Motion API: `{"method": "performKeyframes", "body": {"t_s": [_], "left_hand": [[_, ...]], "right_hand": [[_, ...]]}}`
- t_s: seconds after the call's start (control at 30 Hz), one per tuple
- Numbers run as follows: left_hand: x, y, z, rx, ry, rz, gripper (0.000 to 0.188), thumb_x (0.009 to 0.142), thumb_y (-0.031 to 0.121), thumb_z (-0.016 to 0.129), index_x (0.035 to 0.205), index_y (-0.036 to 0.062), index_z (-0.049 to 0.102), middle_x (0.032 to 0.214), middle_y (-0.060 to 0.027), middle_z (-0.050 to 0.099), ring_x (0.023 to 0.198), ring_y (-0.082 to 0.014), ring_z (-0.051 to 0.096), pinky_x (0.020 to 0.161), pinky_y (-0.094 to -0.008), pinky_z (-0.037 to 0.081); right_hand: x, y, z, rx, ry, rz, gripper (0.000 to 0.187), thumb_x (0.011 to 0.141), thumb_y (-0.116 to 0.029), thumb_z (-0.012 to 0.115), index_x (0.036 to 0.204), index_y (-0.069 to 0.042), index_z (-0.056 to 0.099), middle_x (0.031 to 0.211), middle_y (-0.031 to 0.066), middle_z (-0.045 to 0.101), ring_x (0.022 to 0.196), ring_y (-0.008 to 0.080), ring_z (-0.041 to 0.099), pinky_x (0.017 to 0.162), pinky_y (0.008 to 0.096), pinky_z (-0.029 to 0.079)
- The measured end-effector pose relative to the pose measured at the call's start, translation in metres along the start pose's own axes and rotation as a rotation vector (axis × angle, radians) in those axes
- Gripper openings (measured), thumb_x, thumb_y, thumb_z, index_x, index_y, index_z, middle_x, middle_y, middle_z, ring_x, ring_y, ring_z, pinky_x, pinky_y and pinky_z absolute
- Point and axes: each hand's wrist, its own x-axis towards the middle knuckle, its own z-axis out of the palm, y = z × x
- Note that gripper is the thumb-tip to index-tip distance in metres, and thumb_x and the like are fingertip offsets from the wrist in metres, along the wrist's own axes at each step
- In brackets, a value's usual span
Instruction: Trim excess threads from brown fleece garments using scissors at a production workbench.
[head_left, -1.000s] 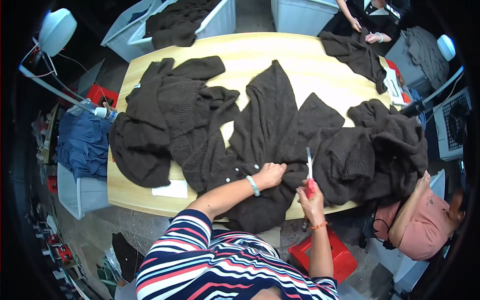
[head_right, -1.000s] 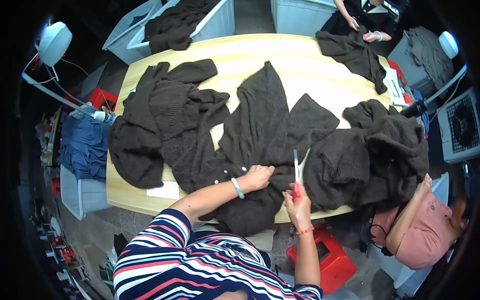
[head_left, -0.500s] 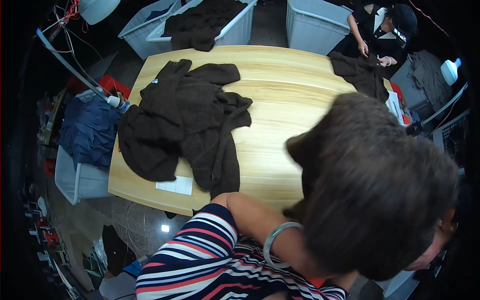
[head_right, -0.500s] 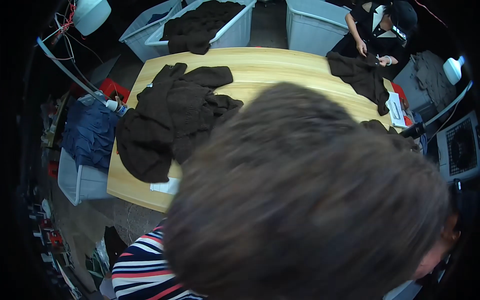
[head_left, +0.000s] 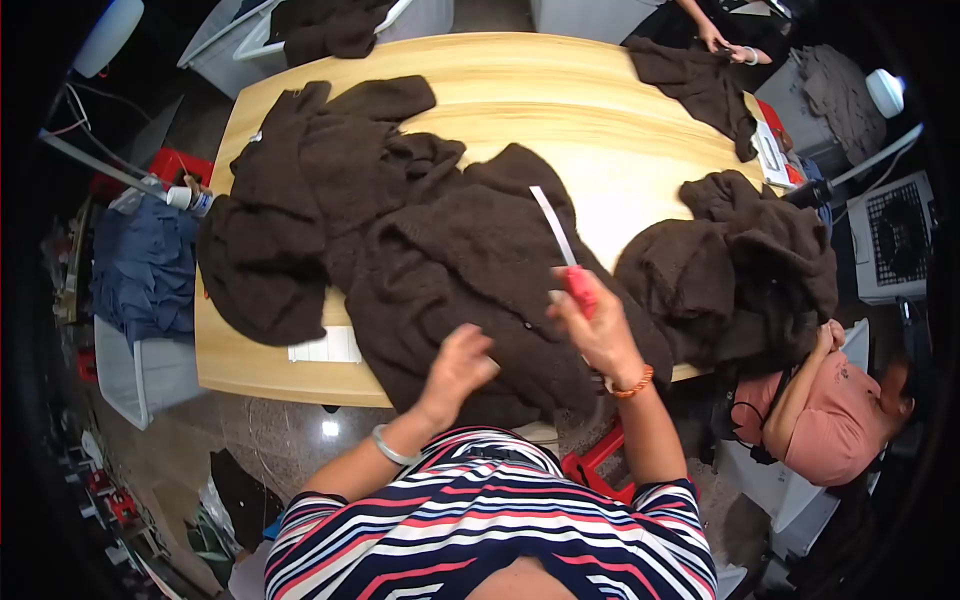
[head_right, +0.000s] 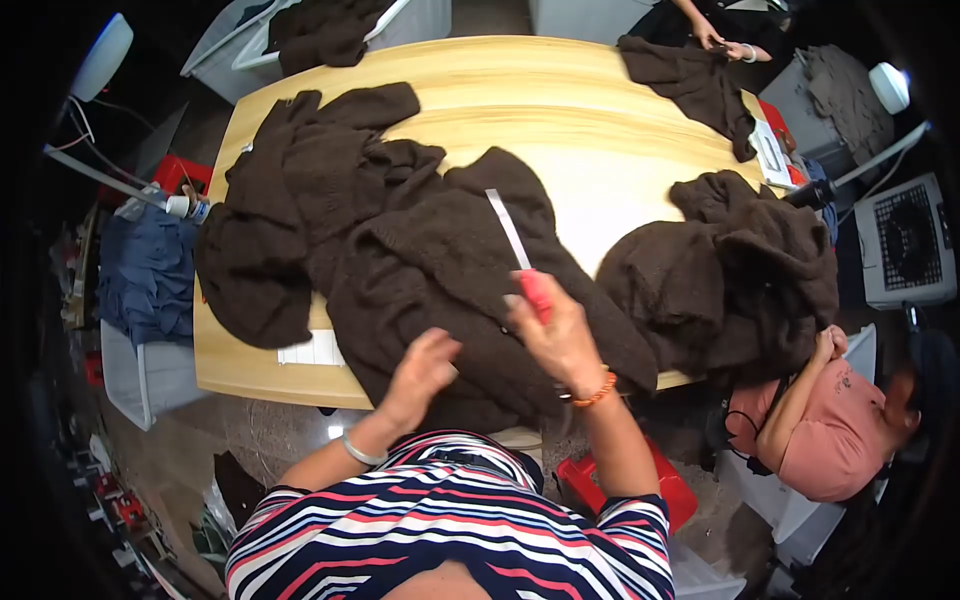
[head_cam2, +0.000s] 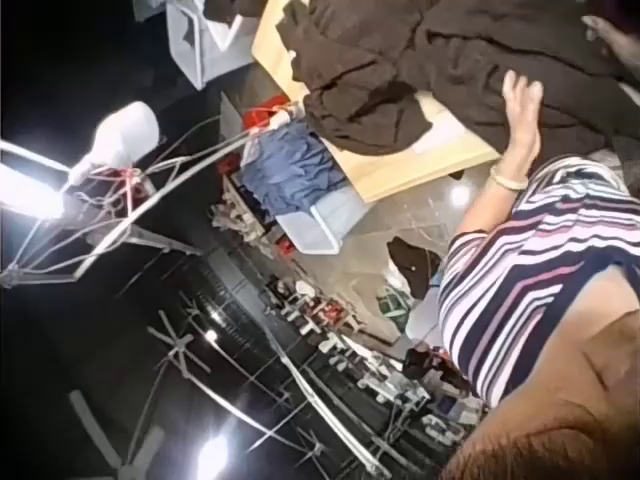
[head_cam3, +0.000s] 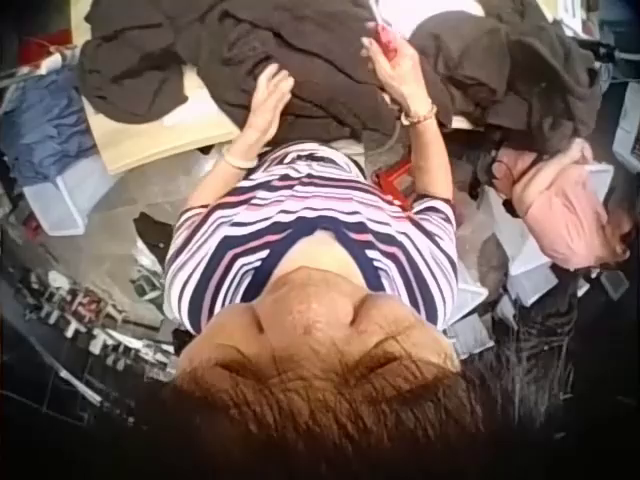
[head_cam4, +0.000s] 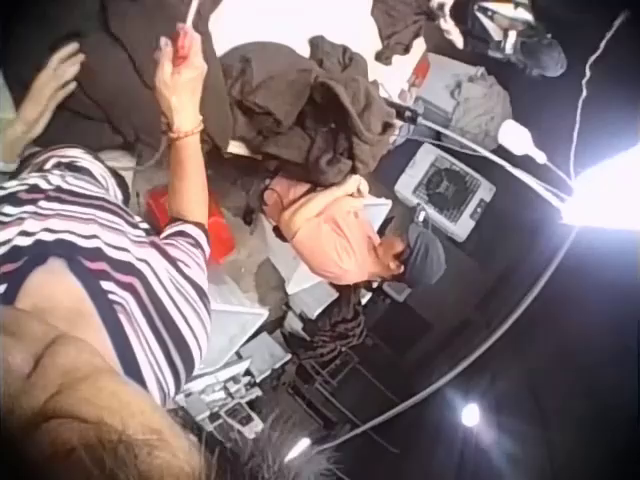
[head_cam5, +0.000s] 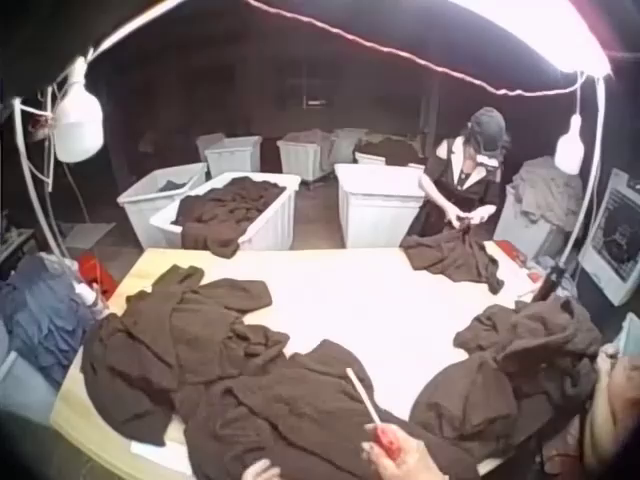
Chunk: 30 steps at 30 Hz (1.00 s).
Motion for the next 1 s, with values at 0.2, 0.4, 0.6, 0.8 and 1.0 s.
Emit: {"method": "performKeyframes", "body": {"t_s": [0.2, 0.4, 0.6, 0.8, 1.0], "left_hand": [[-0.018, -0.021, 0.028, 0.016, -0.11, 0.13, 0.056, 0.093, 0.015, 0.063, 0.139, 0.002, 0.033, 0.12, -0.0073, 0.052, 0.107, -0.0148, 0.053, 0.09, -0.0293, 0.045], [-0.048, 0.03, -0.062, 0.455, 0.333, 0.317, 0.035, 0.099, 0.015, 0.05, 0.132, 0.0026, 0.046, 0.081, 0.0048, 0.047, 0.066, -0.003, 0.04, 0.058, -0.0201, 0.036], [-0.142, 0.078, -0.187, 0.715, 0.666, 0.09, 0.035, 0.098, 0.016, 0.05, 0.13, 0.0036, 0.053, 0.074, 0.0064, 0.042, 0.063, -0.0034, 0.038, 0.055, -0.0205, 0.033], [-0.162, 0.019, -0.269, 1.095, 0.648, 0.003, 0.033, 0.096, 0.016, 0.052, 0.124, -0.0007, 0.054, 0.084, -0.0077, 0.059, 0.074, -0.0164, 0.055, 0.067, -0.0305, 0.046], [-0.047, 0.003, -0.295, 1.119, 0.681, 0.035, 0.036, 0.095, 0.022, 0.055, 0.127, 0.0053, 0.052, 0.091, -0.0237, 0.064, 0.084, -0.0384, 0.064, 0.073, -0.0435, 0.05]], "right_hand": [[0.028, -0.028, 0.11, 0.253, -0.177, -0.084, 0.03, 0.095, -0.019, 0.061, 0.12, -0.003, 0.057, 0.076, -0.0035, 0.054, 0.07, 0.0048, 0.051, 0.065, 0.0216, 0.045], [0.047, -0.021, 0.161, 0.447, -0.348, -0.075, 0.046, 0.093, -0.021, 0.064, 0.133, -0.002, 0.048, 0.099, 0.0033, 0.058, 0.089, 0.0093, 0.058, 0.084, 0.0258, 0.048], [0.039, 0.039, 0.126, -0.225, -0.277, -0.088, 0.042, 0.086, -0.017, 0.07, 0.123, -0.003, 0.057, 0.106, 0.0157, 0.061, 0.092, 0.0243, 0.065, 0.081, 0.0338, 0.054], [0.012, 0.111, 0.081, -0.69, -0.102, -0.058, 0.052, 0.079, -0.02, 0.073, 0.125, -0.004, 0.056, 0.116, 0.0171, 0.056, 0.108, 0.0364, 0.054, 0.094, 0.0411, 0.046], [0.004, 0.118, 0.071, -0.649, -0.09, 0.053, 0.049, 0.082, -0.017, 0.071, 0.127, -0.008, 0.054, 0.117, 0.0155, 0.055, 0.098, 0.032, 0.061, 0.087, 0.0391, 0.05]]}}
